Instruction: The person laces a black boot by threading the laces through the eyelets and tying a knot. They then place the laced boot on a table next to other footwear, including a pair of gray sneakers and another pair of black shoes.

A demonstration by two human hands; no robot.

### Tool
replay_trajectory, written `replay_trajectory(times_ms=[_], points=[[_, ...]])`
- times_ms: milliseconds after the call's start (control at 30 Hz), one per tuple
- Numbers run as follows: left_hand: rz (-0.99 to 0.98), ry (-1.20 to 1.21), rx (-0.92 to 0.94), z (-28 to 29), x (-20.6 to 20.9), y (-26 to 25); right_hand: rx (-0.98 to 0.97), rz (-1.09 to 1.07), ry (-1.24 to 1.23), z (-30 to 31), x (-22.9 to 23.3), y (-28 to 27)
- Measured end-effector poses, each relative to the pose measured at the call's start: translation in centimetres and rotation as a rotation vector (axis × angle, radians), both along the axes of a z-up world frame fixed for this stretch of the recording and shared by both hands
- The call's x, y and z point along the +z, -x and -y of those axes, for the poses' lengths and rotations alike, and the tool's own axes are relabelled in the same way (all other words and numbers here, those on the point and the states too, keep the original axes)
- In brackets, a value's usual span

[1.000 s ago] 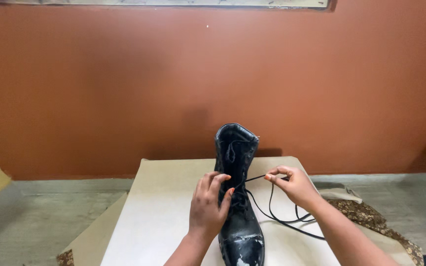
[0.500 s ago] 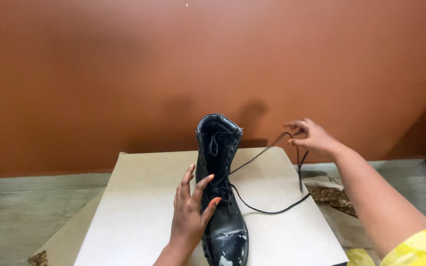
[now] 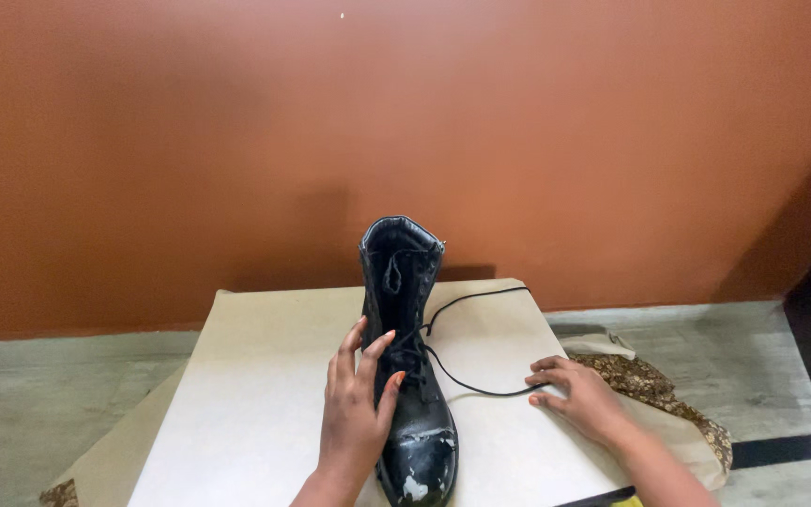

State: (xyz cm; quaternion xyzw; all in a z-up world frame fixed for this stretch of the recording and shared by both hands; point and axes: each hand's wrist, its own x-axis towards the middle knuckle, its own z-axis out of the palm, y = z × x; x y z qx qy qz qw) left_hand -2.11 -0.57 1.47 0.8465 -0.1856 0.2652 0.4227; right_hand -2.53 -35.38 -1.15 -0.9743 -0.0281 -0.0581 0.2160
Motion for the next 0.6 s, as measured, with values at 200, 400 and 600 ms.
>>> replay_trajectory(times_ms=[200,400,600], points=[[0.185,-0.172,-0.194,2.6,2.5,4.5,0.047,-0.035,-0.36,-3.9,2.6,2.4],[-0.252,-0.316,-0.431,4.0,4.5,6.7,0.401,-0.199,-0.677,-6.6,7.7,3.8],[-0.12,-0.017,-0.319,0.4,4.7,6.3,0.227,-0.297,-0.557,-1.0,12.4,3.8]])
